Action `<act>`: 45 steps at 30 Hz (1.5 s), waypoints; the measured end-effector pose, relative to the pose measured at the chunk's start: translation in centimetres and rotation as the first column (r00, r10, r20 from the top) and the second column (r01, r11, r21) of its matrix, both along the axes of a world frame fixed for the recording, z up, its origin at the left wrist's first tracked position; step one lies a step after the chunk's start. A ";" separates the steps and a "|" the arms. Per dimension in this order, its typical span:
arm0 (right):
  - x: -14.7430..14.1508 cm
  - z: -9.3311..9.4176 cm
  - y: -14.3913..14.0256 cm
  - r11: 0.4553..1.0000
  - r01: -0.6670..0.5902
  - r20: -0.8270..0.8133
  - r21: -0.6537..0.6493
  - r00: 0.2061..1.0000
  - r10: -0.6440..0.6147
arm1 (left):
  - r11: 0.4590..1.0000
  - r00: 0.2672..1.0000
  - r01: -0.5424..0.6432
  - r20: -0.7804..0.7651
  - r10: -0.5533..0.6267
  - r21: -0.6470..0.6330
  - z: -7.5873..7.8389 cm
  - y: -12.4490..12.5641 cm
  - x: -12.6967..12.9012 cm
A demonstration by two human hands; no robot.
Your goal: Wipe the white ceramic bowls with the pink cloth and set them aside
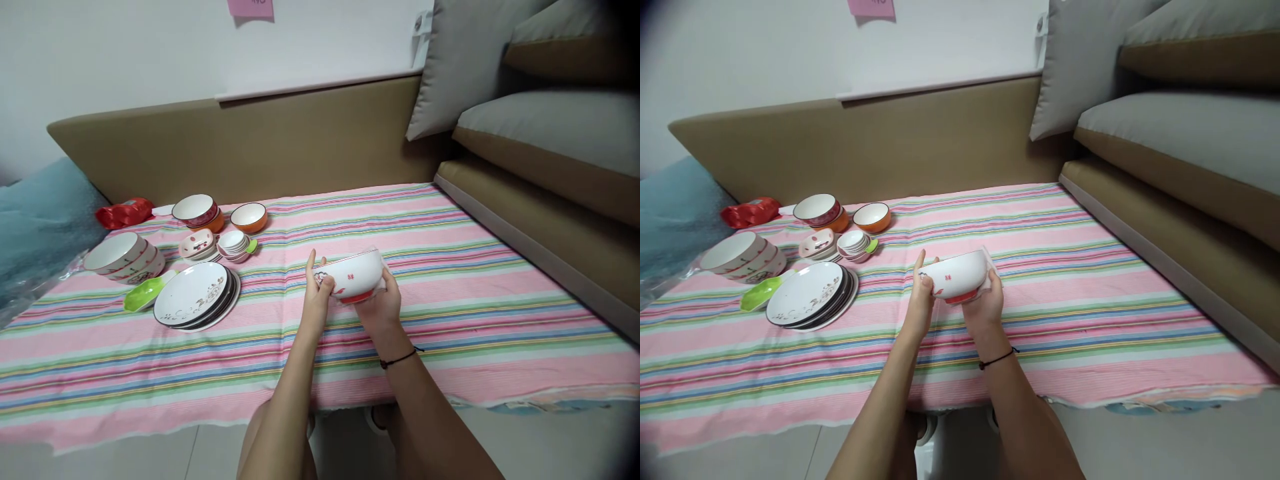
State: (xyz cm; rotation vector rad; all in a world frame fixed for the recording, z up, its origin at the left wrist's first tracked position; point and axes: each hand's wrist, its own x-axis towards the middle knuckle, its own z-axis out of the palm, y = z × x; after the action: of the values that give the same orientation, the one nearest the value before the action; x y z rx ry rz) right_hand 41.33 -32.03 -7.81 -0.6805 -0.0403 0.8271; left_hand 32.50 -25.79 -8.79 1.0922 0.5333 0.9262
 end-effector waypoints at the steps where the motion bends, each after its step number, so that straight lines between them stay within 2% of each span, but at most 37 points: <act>1: 0.2 -0.1 0.0 0.999 0.035 0.021 -0.001 0.999 -0.035 | 0.999 0.998 -0.037 -0.040 0.038 0.014 0.0 0.3 -0.1; 4: 0.8 -0.4 0.2 0.980 0.198 0.190 0.000 0.962 -0.194 | 0.987 0.982 -0.160 -0.105 0.159 0.002 -0.1 0.7 0.1; 6: 0.7 -0.4 0.2 0.961 0.277 0.429 0.011 0.867 -0.255 | 0.990 0.994 -0.105 -0.047 0.101 -0.097 -0.1 0.4 0.3; 8: 0.3 -0.3 -0.1 0.955 0.295 0.712 0.020 0.667 -0.220 | 0.977 0.998 0.015 0.061 -0.002 -0.214 -0.1 0.0 0.6; 10: -0.4 0.0 -0.5 0.961 0.277 0.894 0.018 0.426 -0.139 | 0.962 0.992 0.052 0.129 -0.017 -0.269 0.0 -0.3 0.6; 11: -0.7 0.1 -0.7 0.964 0.266 0.931 0.015 0.349 -0.111 | 0.962 0.991 0.033 0.136 0.004 -0.271 0.0 -0.4 0.6; 12: -1.0 0.1 -0.7 0.965 0.263 0.940 0.013 0.326 -0.101 | 0.965 0.991 0.008 0.132 0.028 -0.262 0.0 -0.3 0.5; 13: -1.1 0.2 -0.6 0.965 0.261 0.927 0.012 0.359 -0.109 | 0.969 0.991 -0.015 0.124 0.047 -0.247 -0.1 -0.2 0.4; 14: -1.1 0.2 -0.5 0.965 0.260 0.887 0.008 0.443 -0.127 | 0.973 0.992 -0.023 0.114 0.050 -0.230 -0.1 -0.1 0.2; 15: -1.1 0.1 -0.3 0.967 0.254 0.813 0.003 0.563 -0.150 | 0.977 0.994 -0.015 0.106 0.038 -0.210 -0.1 0.1 0.1; 17: -0.7 0.0 0.0 0.977 0.211 0.564 -0.005 0.808 -0.171 | 0.987 0.995 0.035 0.100 -0.019 -0.159 -0.1 0.4 -0.2; 18: -0.5 0.0 0.1 0.984 0.176 0.421 -0.008 0.893 -0.157 | 0.990 0.994 0.071 0.095 -0.060 -0.123 -0.2 0.5 -0.3; 20: -0.1 -0.1 0.1 0.994 0.112 0.196 -0.011 0.975 -0.108 | 0.989 0.989 0.140 0.064 -0.137 -0.041 -0.3 0.8 -0.4; 22: 0.2 -0.1 -0.1 0.995 0.099 0.094 -0.017 0.991 -0.097 | 0.988 0.988 0.157 0.015 -0.157 0.017 -0.6 1.1 -0.3; 24: 0.4 -0.1 -0.2 0.988 0.156 0.082 -0.022 0.985 -0.154 | 0.997 0.996 0.073 -0.047 -0.072 0.026 -0.9 1.4 -0.2; 26: 0.5 -0.3 -0.2 0.971 0.238 0.141 -0.015 0.962 -0.234 | 0.998 0.991 -0.066 -0.115 0.068 0.020 -1.0 1.5 0.0; 28: 0.4 -0.4 0.0 0.956 0.293 0.268 0.000 0.921 -0.282 | 0.995 0.986 -0.101 -0.133 0.101 0.009 -1.0 1.3 0.3; 30: 0.1 -0.5 0.1 0.949 0.316 0.474 0.012 0.834 -0.284 | 1.000 0.998 -0.007 -0.063 0.006 -0.010 -0.9 0.8 0.5; 32: -0.4 -0.5 0.1 0.947 0.322 0.676 0.019 0.694 -0.249 | 0.996 0.997 0.077 0.029 -0.076 -0.036 -0.8 0.4 0.6; 33: -0.6 -0.4 0.0 0.948 0.318 0.737 0.028 0.634 -0.234 | 0.995 0.995 0.083 0.053 -0.080 -0.047 -0.8 0.3 0.6; 34: -0.8 -0.3 0.0 0.950 0.310 0.758 0.037 0.610 -0.229 | 0.996 0.996 0.072 0.062 -0.068 -0.052 -0.8 0.2 0.5; 35: -1.0 -0.2 0.0 0.955 0.294 0.737 0.045 0.636 -0.230 | 0.997 0.997 0.060 0.060 -0.057 -0.048 -0.8 0.3 0.4; 36: -1.0 -0.1 0.0 0.962 0.269 0.675 0.051 0.700 -0.232 | 0.998 0.997 0.053 0.058 -0.051 -0.033 -0.7 0.4 0.2; 38: -1.0 0.0 0.0 0.976 0.209 0.460 0.055 0.863 -0.210 | 0.996 0.994 0.085 0.070 -0.086 0.018 -0.5 0.8 -0.2; 40: -0.7 0.2 -0.1 0.990 0.137 0.214 0.039 0.966 -0.142 | 0.986 0.983 0.159 0.083 -0.163 0.051 -0.3 1.0 -0.5; 43: -0.2 0.3 -0.2 0.996 0.082 0.033 0.023 0.996 -0.082 | 0.968 0.967 0.248 0.060 -0.249 0.017 0.1 1.2 -0.7; 45: 0.0 0.2 -0.3 0.994 0.105 0.031 0.041 0.994 -0.107 | 0.980 0.981 0.195 0.011 -0.194 -0.046 0.0 1.3 -0.7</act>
State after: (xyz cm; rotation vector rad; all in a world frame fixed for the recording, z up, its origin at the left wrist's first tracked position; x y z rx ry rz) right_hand 41.33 -32.31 -7.57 -0.6541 -0.0497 0.7114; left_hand 31.83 -24.51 -8.76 1.0779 0.4320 0.7428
